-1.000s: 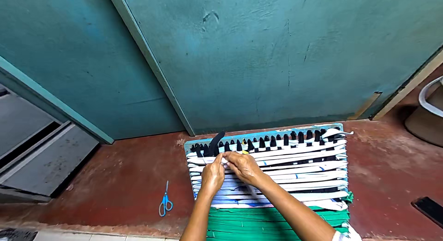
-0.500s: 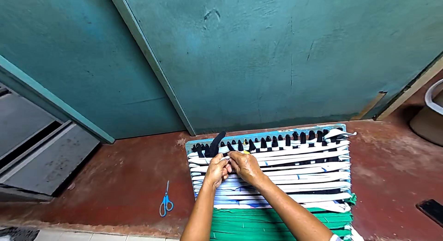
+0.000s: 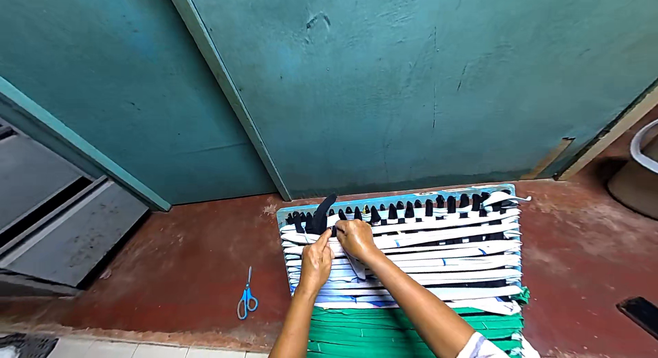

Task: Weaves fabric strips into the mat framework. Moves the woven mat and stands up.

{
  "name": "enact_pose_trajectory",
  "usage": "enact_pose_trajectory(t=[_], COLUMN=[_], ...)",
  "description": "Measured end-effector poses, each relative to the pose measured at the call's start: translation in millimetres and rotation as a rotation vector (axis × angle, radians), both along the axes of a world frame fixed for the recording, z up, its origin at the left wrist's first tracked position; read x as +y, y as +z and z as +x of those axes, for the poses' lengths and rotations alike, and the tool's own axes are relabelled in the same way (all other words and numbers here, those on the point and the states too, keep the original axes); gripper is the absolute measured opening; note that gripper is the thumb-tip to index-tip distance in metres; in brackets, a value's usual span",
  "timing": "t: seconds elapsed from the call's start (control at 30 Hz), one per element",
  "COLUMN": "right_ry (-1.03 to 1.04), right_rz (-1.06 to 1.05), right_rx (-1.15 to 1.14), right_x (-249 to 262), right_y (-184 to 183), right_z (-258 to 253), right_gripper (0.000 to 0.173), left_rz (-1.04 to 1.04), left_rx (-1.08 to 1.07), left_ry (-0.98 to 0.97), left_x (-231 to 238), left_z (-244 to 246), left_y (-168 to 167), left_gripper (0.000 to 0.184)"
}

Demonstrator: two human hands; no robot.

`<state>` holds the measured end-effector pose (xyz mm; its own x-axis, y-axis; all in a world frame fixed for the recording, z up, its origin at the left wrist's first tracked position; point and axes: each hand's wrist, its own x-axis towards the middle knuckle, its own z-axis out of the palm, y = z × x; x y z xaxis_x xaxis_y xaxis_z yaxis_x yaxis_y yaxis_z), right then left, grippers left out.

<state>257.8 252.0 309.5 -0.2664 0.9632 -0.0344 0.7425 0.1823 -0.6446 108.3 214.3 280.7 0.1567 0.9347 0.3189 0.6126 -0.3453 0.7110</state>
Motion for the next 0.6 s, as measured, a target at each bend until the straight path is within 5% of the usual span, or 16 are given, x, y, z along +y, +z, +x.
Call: enact_pose_trajectory(t=[0.1, 0.2, 0.33, 0.47, 0.6], right_ry=[0.062, 0.092, 0.124, 0.118, 0.097], right_rz=[-0.120, -0.228, -0.237, -0.168, 0.029], right_rx=[0.429, 0.671, 0.689, 0.628, 0.468], right_x=[8, 6, 6, 5, -6], right_y=[-15, -20, -22, -23, -23], right_z=[11, 13, 15, 14, 10], right_gripper=[0.023, 0.021, 0.021, 0.023, 0.025], left_rz=[0.311, 0.325, 0.109, -0.012, 0.064], left_rx=[0.088, 0.019, -0.099, 0.069, 0.124], left_ry=[0.129, 0.186, 0.155, 0.214, 0.255], left_x=[5, 12, 17, 16, 11], left_z=[2, 6, 6, 12, 15], left_y=[-14, -17, -5, 12, 11], left_gripper=[0.037, 0.030, 0.023, 0.019, 0.015])
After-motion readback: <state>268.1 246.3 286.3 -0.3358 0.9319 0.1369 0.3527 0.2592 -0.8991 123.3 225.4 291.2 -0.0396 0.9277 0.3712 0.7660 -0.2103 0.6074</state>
